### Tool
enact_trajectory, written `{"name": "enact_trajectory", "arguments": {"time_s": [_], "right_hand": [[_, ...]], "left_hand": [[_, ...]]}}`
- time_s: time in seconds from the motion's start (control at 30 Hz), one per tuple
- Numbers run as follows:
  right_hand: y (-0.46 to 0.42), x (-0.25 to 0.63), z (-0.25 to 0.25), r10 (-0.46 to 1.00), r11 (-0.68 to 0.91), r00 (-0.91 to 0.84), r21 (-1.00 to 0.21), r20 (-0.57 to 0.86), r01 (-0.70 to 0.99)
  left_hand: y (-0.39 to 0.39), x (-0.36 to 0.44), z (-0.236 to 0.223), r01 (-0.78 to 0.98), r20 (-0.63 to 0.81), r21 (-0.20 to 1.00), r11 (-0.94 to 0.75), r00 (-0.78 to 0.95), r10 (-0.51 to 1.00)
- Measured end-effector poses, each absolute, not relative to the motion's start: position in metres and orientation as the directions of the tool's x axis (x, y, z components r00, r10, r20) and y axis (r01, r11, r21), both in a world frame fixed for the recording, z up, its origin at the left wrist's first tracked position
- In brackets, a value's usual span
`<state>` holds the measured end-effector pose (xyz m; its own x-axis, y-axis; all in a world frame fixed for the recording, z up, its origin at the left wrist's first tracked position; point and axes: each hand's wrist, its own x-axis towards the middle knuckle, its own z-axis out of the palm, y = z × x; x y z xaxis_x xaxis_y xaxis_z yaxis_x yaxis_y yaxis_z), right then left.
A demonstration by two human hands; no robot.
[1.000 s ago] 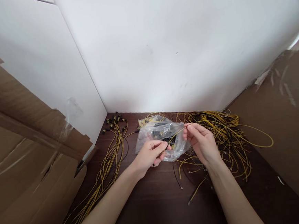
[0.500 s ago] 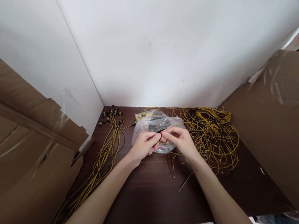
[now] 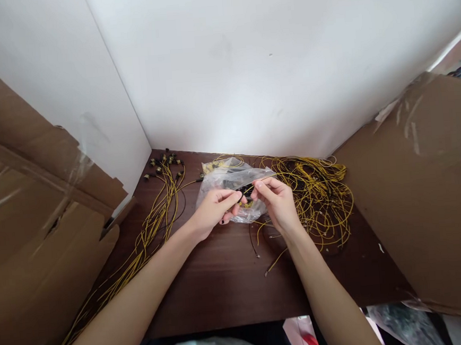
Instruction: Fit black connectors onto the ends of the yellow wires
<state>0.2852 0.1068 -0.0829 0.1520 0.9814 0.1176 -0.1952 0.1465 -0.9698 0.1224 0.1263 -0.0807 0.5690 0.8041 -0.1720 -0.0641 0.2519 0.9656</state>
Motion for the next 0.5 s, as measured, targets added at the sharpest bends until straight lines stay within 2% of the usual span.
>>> {"name": "enact_trajectory", "arguments": {"time_s": [0.2,0.3,0.5], "right_hand": [[0.1051,0.2818,-0.0828,0.997,0.075,-0.007,-0.994,0.076,-0.083],[0.1044,0.2809,-0.0824,0.996,0.085,0.002,-0.995,0.085,-0.045],[0.1055,0.2859,-0.0816,0.994,0.100,0.056,-0.990,0.095,-0.103]], "left_hand": [[0.1254,0.1233,-0.0813,-0.019,-0.139,0.984,0.176,0.535,0.834],[0.1260,0.1239,-0.0827,-0.010,-0.140,0.985,0.173,0.539,0.831],[0.1272,0.1235,-0.0826,-0.057,-0.186,0.963,0.265,0.572,0.799]]}}
